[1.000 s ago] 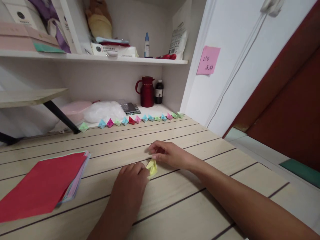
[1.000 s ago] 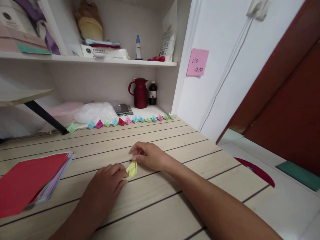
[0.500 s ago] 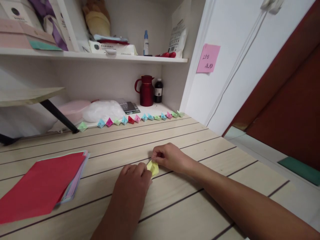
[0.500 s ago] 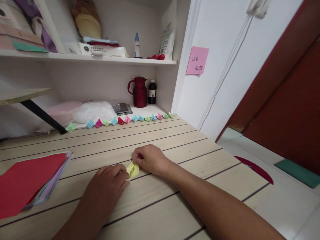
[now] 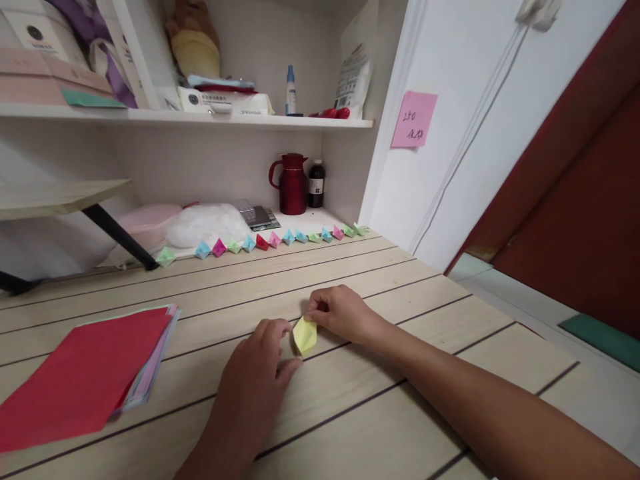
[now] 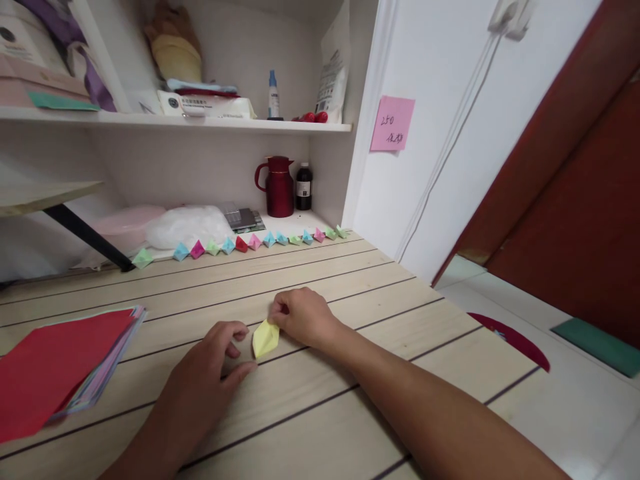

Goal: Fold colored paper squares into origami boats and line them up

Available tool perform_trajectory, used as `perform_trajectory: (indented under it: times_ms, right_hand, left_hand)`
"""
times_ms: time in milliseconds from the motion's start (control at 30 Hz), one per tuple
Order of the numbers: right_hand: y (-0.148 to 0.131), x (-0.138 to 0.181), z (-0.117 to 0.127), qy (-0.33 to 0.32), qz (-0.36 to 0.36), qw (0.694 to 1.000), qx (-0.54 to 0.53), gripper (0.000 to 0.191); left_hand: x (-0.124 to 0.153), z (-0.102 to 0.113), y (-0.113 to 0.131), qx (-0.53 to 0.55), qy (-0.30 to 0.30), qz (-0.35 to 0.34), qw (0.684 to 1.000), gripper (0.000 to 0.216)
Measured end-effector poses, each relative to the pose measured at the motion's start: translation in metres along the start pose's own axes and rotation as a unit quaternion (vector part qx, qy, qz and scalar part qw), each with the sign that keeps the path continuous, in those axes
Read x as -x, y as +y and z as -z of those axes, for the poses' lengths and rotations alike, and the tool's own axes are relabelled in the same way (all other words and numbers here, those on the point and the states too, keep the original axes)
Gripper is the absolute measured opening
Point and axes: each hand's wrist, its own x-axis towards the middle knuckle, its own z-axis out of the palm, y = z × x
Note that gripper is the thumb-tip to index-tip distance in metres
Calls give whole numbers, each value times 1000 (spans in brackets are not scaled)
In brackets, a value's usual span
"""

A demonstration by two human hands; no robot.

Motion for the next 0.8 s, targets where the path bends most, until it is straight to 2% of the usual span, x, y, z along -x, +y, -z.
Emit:
perform_trajectory:
  times_ms: [200, 400, 600, 700, 800]
  right_hand:
    - [2, 0, -4, 6, 4, 1000, -18, 10]
    - [1, 1, -4, -4, 15, 998, -66, 17]
    - [-5, 2, -1, -11, 22, 995, -101, 26]
    - [1, 0, -6, -18, 27, 985, -171, 30]
    - [9, -7, -15, -7, -13, 951, -308, 36]
  left_hand:
    - [-1, 1, -1, 7, -34, -50, 998, 36]
    - [0, 2, 1, -27, -52, -76, 995, 19]
    - [1, 4, 5, -67, -56, -102, 991, 14]
    - [3, 5, 6, -94, -55, -96, 989, 6]
    - [4, 4, 3, -85, -23, -68, 994, 7]
